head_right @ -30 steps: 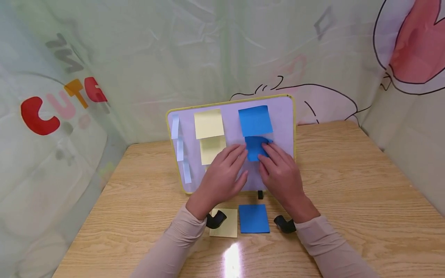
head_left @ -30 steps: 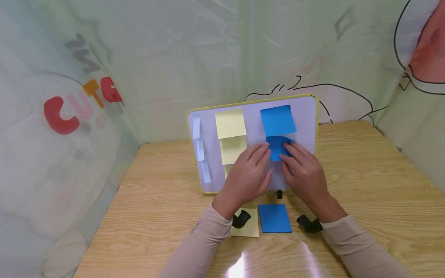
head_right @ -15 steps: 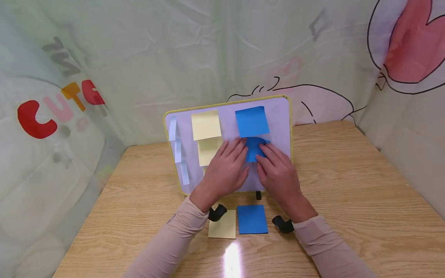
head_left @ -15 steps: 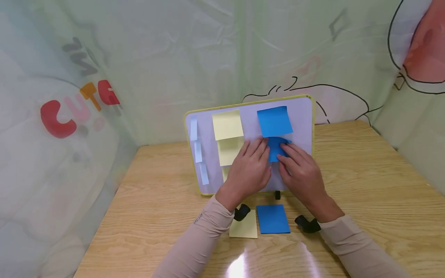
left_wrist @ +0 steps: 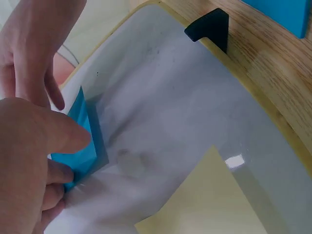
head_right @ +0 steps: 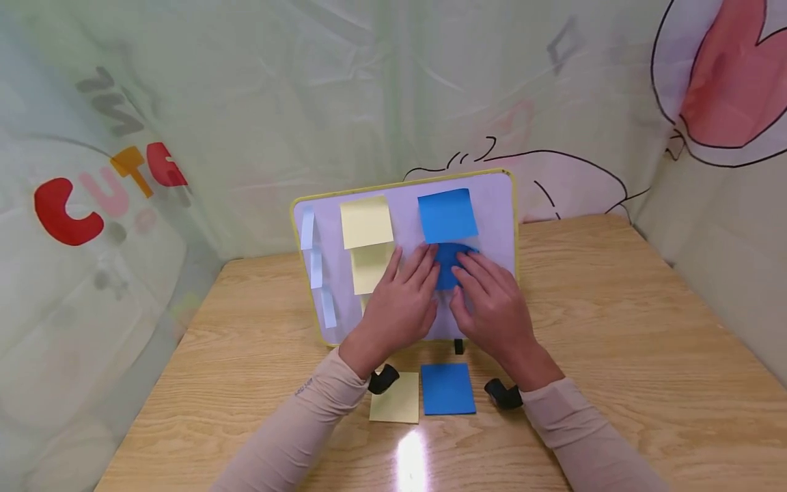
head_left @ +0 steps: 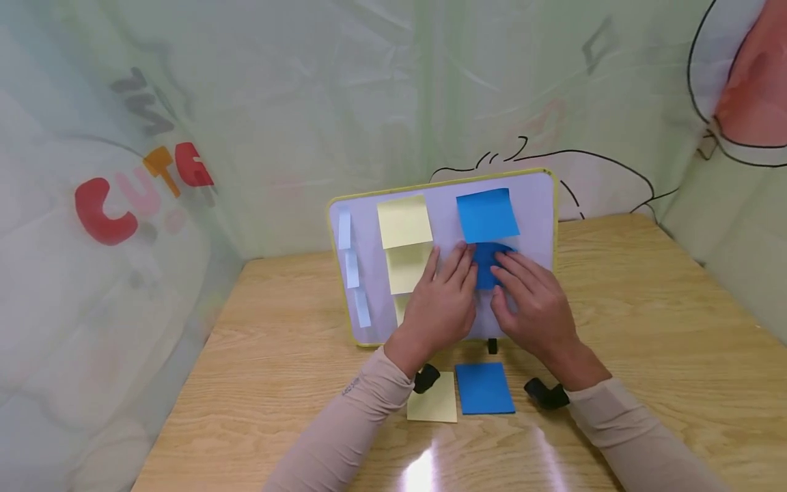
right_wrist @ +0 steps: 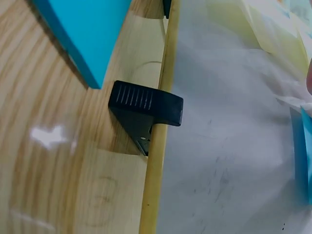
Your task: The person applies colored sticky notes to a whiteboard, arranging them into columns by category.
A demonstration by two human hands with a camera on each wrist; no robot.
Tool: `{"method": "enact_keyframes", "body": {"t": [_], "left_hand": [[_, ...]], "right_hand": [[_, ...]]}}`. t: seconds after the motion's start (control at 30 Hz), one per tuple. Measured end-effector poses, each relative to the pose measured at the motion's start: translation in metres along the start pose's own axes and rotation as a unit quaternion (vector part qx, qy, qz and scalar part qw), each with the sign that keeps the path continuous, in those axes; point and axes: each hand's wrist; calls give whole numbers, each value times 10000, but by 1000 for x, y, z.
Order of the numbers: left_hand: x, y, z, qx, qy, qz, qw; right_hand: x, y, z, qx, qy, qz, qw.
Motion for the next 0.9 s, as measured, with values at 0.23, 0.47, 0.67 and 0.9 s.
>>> {"method": "enact_keyframes", "body": {"t": [0.23,0.47,0.67,0.9], "left_hand": [[-2,2,-2,218,128,66,9997],[-3,1,-3,242,181,55,9995],[-5,0,0,283,223,132,9993],[-5,0,1,341,260,183,9989]], "right_hand": [[4,2,-3,-66,-334,329,9989],[11,3,-10,-376,-773,666,9941],[14,-2,-17,-732,-1115,1365,9816],[13,-9,-22,-1060,-1253,1641,9727]]}}
Point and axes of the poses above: each hand's wrist, its own x-axis towards the middle knuckle, its own y-axis out of the palm, z = x × y, and after that the axes turned 11 degrees about -z, right-handed
